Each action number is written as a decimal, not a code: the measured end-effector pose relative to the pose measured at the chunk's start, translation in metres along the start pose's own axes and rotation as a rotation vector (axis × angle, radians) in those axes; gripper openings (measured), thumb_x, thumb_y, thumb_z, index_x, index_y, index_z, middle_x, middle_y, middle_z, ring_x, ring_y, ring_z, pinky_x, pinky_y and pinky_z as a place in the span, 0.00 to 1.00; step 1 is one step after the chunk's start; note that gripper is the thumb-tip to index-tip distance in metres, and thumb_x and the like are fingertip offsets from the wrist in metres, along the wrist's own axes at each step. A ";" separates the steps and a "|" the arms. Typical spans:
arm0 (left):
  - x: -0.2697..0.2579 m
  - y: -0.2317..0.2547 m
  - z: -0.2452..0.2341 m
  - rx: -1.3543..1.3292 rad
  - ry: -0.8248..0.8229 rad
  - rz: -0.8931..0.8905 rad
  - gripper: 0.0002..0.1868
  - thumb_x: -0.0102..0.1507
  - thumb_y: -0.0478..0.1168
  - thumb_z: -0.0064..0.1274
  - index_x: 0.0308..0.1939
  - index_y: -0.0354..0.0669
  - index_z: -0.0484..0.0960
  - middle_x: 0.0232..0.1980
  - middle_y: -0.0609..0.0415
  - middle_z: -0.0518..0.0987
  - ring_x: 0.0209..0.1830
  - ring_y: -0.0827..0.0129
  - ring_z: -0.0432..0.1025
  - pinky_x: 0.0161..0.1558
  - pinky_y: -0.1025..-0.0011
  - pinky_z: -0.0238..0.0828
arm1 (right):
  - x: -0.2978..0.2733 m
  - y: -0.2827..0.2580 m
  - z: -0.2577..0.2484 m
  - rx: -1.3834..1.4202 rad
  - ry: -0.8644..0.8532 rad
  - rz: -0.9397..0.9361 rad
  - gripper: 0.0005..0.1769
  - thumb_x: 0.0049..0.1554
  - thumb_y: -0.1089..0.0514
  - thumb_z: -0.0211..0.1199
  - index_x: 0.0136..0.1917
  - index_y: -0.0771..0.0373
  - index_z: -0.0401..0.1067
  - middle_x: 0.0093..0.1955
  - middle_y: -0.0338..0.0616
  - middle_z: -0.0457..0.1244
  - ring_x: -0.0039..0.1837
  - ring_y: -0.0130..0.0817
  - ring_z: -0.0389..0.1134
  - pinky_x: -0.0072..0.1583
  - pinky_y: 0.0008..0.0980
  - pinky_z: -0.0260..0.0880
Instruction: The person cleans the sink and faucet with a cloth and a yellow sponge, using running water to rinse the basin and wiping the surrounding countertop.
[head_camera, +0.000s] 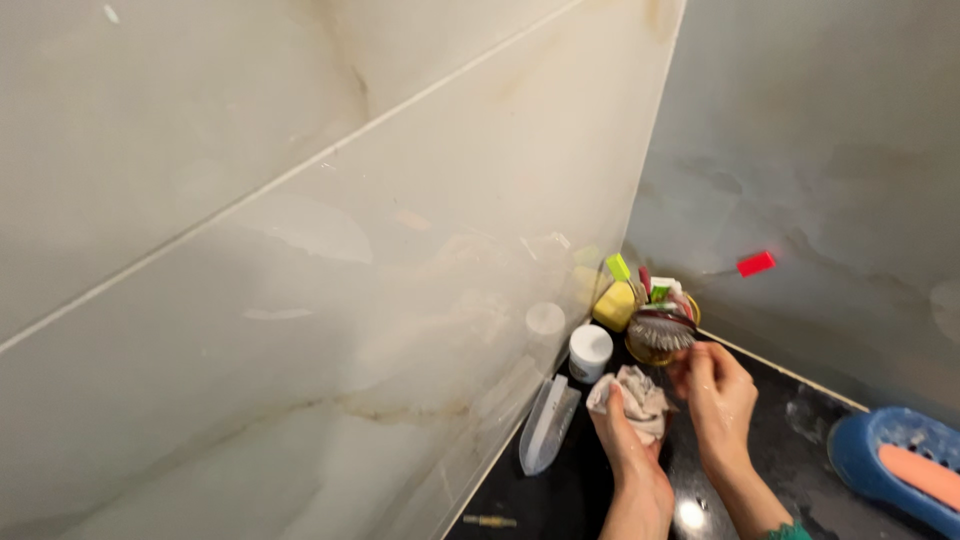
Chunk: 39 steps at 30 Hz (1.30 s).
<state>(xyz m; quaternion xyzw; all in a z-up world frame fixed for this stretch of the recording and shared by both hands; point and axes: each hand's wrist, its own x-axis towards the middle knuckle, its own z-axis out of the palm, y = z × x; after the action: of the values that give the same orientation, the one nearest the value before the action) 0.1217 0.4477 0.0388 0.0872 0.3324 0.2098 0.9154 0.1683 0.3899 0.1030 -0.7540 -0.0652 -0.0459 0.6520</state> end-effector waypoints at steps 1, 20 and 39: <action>0.003 -0.001 -0.001 -0.007 -0.007 0.004 0.24 0.65 0.53 0.49 0.65 0.58 0.71 0.62 0.56 0.80 0.60 0.64 0.76 0.56 0.61 0.74 | 0.003 0.000 0.001 0.000 -0.004 -0.011 0.19 0.70 0.53 0.52 0.46 0.70 0.74 0.36 0.43 0.65 0.37 0.27 0.61 0.41 0.29 0.62; 0.025 0.010 0.028 0.190 -0.196 -0.079 0.23 0.70 0.57 0.43 0.61 0.48 0.73 0.41 0.51 0.84 0.31 0.64 0.81 0.28 0.70 0.78 | 0.123 0.108 -0.003 -0.556 -0.237 -0.464 0.56 0.40 0.64 0.78 0.77 0.55 0.53 0.68 0.62 0.59 0.69 0.60 0.63 0.67 0.47 0.66; 0.000 -0.002 0.020 0.308 -0.309 -0.023 0.23 0.69 0.49 0.43 0.65 0.42 0.73 0.45 0.45 0.82 0.31 0.61 0.79 0.32 0.66 0.78 | 0.079 0.071 -0.074 -0.468 -0.013 -0.368 0.43 0.55 0.51 0.73 0.75 0.63 0.53 0.64 0.63 0.67 0.67 0.55 0.71 0.64 0.44 0.69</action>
<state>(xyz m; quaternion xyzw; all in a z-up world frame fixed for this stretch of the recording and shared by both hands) 0.1350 0.4454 0.0533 0.2532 0.2172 0.1304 0.9336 0.2588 0.3098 0.0562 -0.8595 -0.1928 -0.1724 0.4408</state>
